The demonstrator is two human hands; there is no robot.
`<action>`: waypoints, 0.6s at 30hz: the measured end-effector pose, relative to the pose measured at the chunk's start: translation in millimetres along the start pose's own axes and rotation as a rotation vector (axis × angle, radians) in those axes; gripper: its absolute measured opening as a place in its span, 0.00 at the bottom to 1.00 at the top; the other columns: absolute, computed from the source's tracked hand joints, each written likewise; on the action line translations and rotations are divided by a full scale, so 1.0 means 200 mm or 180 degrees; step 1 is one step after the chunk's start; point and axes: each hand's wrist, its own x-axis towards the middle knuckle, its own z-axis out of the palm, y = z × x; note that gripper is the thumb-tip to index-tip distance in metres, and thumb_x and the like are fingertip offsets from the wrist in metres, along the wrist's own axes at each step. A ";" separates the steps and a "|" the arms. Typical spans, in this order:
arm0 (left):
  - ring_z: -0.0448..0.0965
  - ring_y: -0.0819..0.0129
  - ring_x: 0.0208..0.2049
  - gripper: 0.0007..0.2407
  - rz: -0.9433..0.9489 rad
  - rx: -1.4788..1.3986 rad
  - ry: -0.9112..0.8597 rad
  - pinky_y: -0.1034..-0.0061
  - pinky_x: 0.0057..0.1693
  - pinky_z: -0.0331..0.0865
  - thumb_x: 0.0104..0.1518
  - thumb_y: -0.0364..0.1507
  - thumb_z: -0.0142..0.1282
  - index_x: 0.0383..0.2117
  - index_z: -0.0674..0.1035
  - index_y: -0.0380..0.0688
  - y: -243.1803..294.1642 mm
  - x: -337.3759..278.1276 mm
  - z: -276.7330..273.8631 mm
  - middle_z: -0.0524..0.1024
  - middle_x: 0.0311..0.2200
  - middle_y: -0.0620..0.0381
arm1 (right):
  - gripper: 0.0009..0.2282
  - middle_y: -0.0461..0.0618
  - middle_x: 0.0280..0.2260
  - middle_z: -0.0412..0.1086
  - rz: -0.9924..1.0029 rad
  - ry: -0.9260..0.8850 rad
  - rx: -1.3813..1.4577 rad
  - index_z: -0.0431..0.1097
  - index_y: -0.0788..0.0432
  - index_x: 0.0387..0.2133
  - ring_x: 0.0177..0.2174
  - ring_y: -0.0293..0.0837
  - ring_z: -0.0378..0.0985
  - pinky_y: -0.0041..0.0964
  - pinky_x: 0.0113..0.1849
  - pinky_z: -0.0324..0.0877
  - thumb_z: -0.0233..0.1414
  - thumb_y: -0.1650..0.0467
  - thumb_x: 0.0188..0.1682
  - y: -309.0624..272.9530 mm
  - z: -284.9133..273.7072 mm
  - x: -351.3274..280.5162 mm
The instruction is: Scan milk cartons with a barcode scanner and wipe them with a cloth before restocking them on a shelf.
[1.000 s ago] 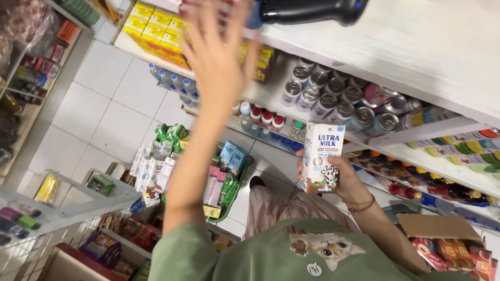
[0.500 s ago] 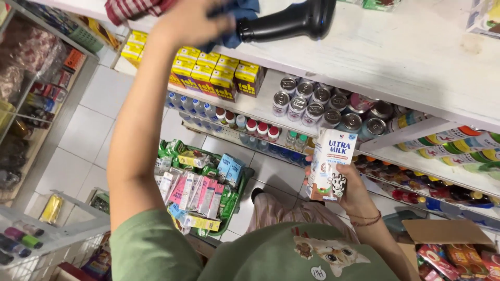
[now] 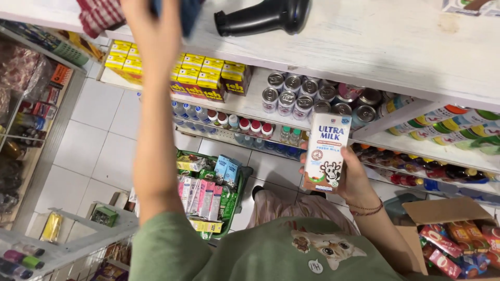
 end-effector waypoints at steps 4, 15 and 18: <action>0.74 0.55 0.58 0.17 -0.0264 -0.0766 -0.0184 0.66 0.64 0.66 0.59 0.21 0.54 0.56 0.77 0.42 0.98 -0.32 0.08 0.73 0.55 0.48 | 0.28 0.67 0.53 0.68 -0.0358 -0.0062 0.0227 0.53 0.68 0.64 0.47 0.59 0.78 0.55 0.47 0.76 0.37 0.56 0.61 0.04 -0.02 -0.03; 0.55 0.43 0.72 0.20 -0.0063 -0.1128 -0.0938 0.60 0.75 0.55 0.65 0.27 0.54 0.64 0.72 0.49 1.64 -0.49 0.37 0.61 0.71 0.49 | 0.25 0.55 0.73 0.48 -0.2008 0.0630 -0.2588 0.43 0.60 0.73 0.71 0.49 0.53 0.45 0.71 0.53 0.38 0.62 0.66 -0.15 0.09 -0.19; 0.62 0.43 0.71 0.24 0.0077 -0.1186 -0.1001 0.59 0.75 0.60 0.56 0.23 0.55 0.63 0.73 0.44 1.69 -0.48 0.36 0.65 0.69 0.44 | 0.25 0.55 0.71 0.50 -0.2494 0.0923 -0.3954 0.45 0.62 0.71 0.70 0.51 0.55 0.46 0.69 0.55 0.42 0.63 0.66 -0.17 0.05 -0.23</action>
